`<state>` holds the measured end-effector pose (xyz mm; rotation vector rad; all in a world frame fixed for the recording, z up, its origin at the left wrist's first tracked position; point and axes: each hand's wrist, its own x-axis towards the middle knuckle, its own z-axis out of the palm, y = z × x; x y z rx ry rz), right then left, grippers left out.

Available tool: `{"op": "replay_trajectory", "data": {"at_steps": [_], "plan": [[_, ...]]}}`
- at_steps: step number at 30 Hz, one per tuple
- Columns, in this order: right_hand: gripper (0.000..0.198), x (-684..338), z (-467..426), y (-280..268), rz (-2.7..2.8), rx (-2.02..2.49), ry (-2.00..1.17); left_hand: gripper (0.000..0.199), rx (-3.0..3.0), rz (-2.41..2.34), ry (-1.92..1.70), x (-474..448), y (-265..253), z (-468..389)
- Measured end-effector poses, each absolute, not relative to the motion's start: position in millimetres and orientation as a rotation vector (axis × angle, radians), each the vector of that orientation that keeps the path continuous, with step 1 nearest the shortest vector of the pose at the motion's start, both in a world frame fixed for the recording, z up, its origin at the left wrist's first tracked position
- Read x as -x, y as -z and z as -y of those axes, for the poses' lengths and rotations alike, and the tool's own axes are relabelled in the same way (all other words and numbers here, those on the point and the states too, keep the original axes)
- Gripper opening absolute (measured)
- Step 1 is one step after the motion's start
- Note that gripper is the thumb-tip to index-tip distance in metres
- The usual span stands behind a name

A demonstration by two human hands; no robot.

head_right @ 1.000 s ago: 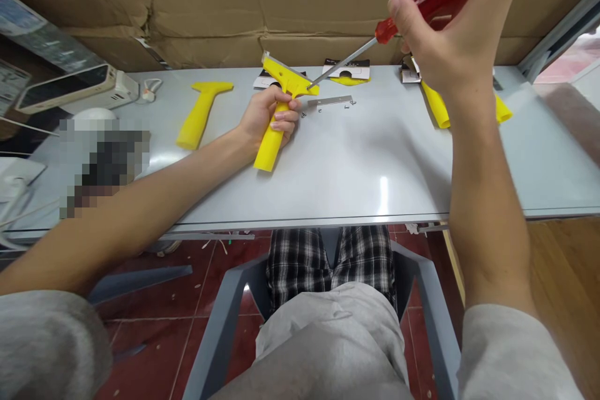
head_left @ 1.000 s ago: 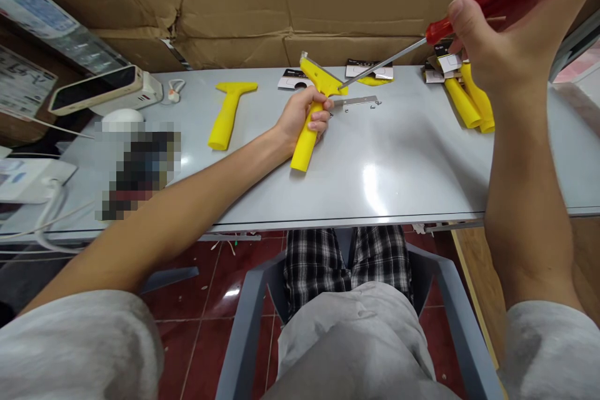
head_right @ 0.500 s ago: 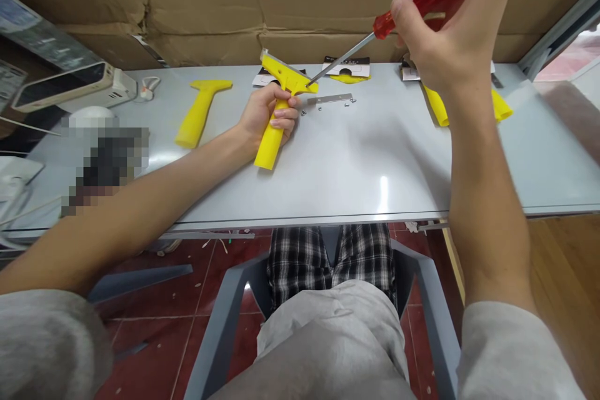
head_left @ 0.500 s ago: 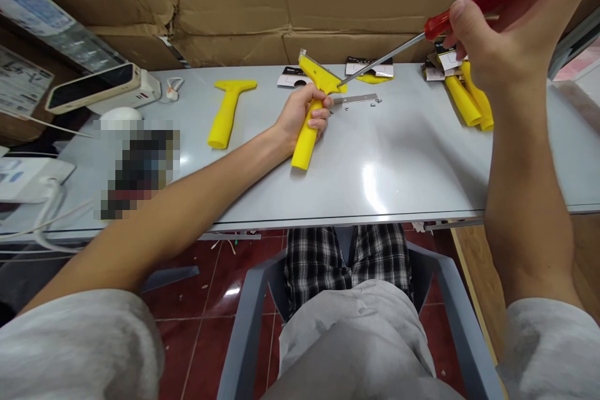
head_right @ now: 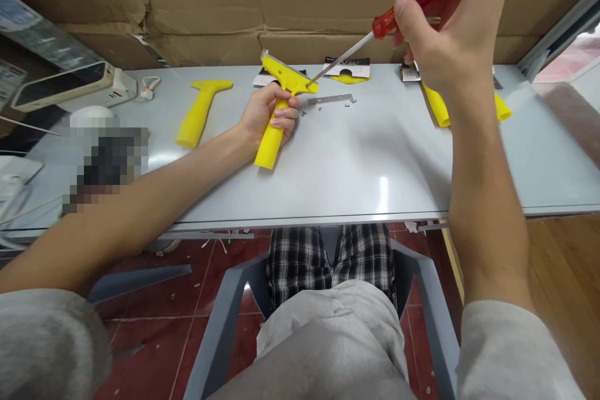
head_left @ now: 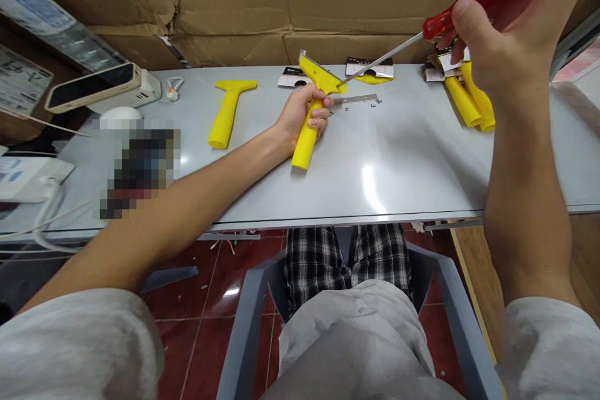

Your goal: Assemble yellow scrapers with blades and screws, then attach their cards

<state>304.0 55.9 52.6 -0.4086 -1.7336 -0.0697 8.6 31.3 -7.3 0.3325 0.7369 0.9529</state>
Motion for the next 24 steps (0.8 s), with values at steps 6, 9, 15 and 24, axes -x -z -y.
{"op": "replay_trajectory", "data": {"at_steps": [6, 9, 15, 24], "plan": [[0.036, -316, -77, -49, 1.723, 0.373, 0.343, 0.020, -0.323, -0.743, -0.936, -9, 7, -31], [0.038, -312, -71, -49, 1.723, 0.447, 0.292, 0.017, -0.310, -0.746, -0.944, -9, 6, -31], [0.052, -306, -47, -55, 1.749, 0.548, 0.109, 0.019, -0.347, -0.745, -0.974, -10, 5, -31], [0.035, -308, -42, -53, 1.722, 0.678, 0.245, 0.021, -0.373, -0.764, -0.973, -11, 5, -30]]}}
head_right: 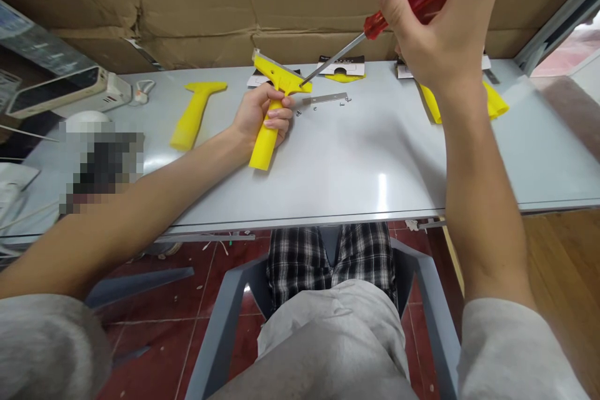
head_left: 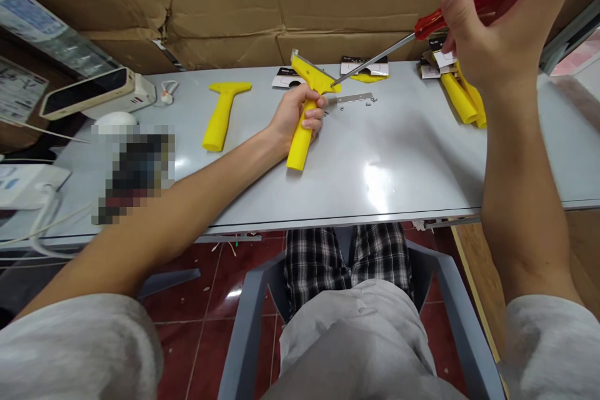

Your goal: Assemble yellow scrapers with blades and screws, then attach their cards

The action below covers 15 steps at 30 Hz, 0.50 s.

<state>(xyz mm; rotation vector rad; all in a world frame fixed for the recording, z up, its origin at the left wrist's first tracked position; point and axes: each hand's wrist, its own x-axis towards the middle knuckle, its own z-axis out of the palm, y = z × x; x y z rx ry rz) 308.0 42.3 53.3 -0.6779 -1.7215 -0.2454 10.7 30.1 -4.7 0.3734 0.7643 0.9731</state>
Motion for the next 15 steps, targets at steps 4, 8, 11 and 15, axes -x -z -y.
{"op": "replay_trajectory", "data": {"at_steps": [4, 8, 11, 15], "plan": [[0.061, -299, -39, -54, 1.757, 0.531, 0.117, 0.020, -0.357, -0.770, -0.976, -11, 4, -30], [0.061, -296, -39, -55, 1.767, 0.521, 0.107, 0.020, -0.361, -0.763, -0.976, -11, 4, -30], [0.048, -298, -40, -53, 1.731, 0.596, 0.171, 0.022, -0.367, -0.757, -0.972, -11, 5, -30], [0.035, -307, -35, -54, 1.728, 0.858, 0.377, 0.022, -0.390, -0.766, -0.967, -11, 8, -31]]}}
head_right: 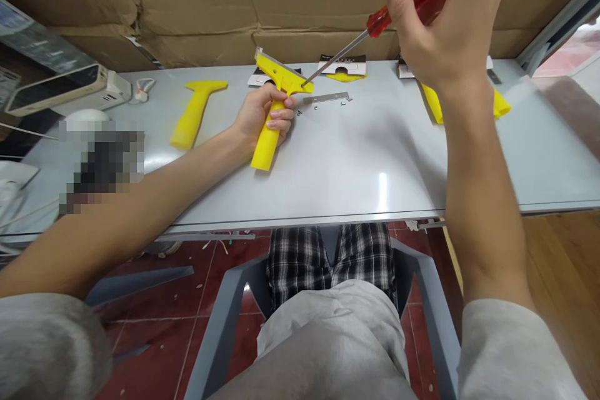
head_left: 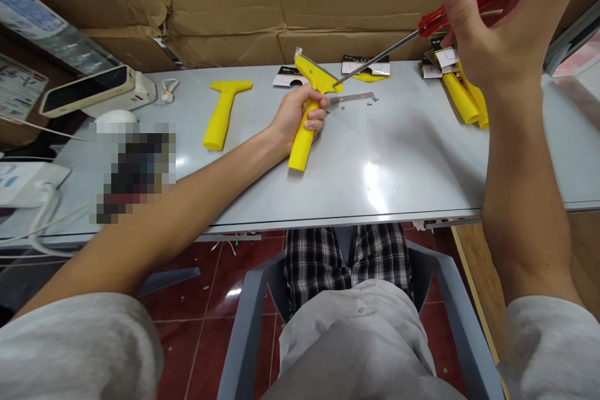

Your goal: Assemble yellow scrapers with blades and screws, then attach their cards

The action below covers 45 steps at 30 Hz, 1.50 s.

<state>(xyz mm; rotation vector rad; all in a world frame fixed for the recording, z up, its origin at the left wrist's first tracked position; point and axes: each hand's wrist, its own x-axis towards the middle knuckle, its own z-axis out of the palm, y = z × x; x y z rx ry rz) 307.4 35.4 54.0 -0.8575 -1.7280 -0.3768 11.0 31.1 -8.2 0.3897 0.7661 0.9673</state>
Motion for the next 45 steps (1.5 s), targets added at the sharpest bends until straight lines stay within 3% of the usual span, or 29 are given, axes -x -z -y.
{"op": "replay_trajectory", "data": {"at_steps": [4, 9, 12, 15, 18, 22, 28, 31, 36, 45], "plan": [[0.044, -315, -32, -61, 1.751, 1.335, 0.497, 0.022, -0.409, -0.775, -1.009, -12, 11, -31], [0.054, -317, -36, -65, 1.674, 1.544, 0.424, 0.021, -0.443, -0.771, -1.012, -12, 11, -30], [0.050, -314, -35, -62, 1.703, 1.389, 0.450, 0.020, -0.440, -0.763, -1.018, -12, 10, -30], [0.008, -309, -29, -60, 1.773, 0.978, 0.273, 0.020, -0.390, -0.763, -1.006, -12, 8, -30], [0.044, -306, -24, -60, 1.827, 0.776, 0.128, 0.020, -0.310, -0.759, -0.977, -11, 5, -30], [0.029, -312, -27, -62, 1.862, 0.806, 0.149, 0.020, -0.267, -0.751, -0.955, -10, 3, -31], [0.007, -317, -26, -59, 1.825, 0.909, -0.076, 0.019, -0.274, -0.731, -0.973, -9, 7, -35], [0.008, -311, -22, -60, 1.825, 0.906, -0.075, 0.020, -0.276, -0.750, -0.958, -8, 8, -36], [0.039, -305, -23, -64, 1.850, 0.732, -0.065, 0.022, -0.297, -0.769, -0.947, -7, 8, -35], [0.022, -313, -39, -56, 1.750, 0.748, 0.126, 0.019, -0.320, -0.760, -0.968, -10, 6, -32]]}}
